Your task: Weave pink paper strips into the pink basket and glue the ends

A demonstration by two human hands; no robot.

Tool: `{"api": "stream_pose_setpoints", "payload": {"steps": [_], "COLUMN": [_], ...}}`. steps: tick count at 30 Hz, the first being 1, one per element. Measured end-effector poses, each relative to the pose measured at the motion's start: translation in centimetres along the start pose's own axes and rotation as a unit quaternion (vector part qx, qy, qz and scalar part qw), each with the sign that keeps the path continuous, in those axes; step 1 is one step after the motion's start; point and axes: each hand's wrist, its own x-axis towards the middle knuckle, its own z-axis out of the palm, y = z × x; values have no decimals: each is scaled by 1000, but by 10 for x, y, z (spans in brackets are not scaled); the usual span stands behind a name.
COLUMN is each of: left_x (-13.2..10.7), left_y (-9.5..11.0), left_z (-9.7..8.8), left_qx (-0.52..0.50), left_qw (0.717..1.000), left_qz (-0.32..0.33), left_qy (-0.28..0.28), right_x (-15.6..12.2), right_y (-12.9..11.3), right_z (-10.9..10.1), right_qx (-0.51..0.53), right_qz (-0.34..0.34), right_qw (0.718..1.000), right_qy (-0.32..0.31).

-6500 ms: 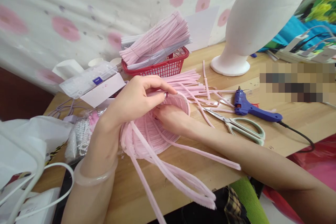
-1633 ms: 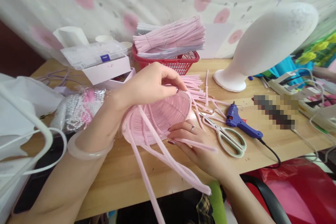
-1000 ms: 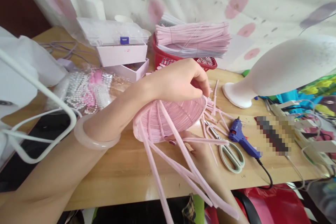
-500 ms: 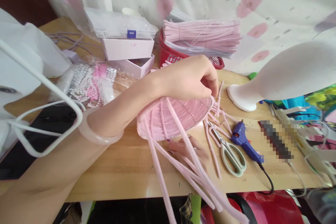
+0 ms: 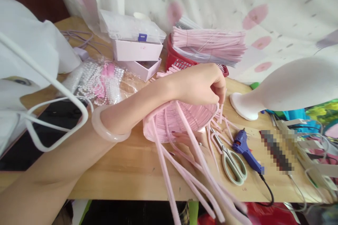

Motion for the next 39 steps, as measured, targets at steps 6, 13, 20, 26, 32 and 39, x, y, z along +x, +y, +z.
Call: {"api": "stream_pose_setpoints", "payload": {"steps": [6, 13, 20, 26, 32, 39], "left_x": [3, 1, 2, 2, 1, 2], "left_y": [0, 3, 2, 2, 0, -3], "left_z": [1, 0, 2, 1, 3, 3], "left_qx": [-12, 0, -11, 2, -5, -20], "left_qw": [1000, 1000, 1000, 1000, 1000, 1000], "left_qz": [2, 0, 1, -8, 8, -5], "left_qy": [-8, -10, -3, -3, -3, -6], "right_x": [6, 10, 9, 7, 4, -16], "right_y": [1, -6, -4, -7, -9, -3], "right_z": [5, 0, -3, -5, -5, -2], "right_qx": [-14, -20, -62, -67, -84, -135], "right_qz": [19, 35, -5, -14, -30, -62], "right_qw": [999, 998, 996, 995, 994, 989], "right_qy": [-29, -48, -60, -72, -67, -4]}}
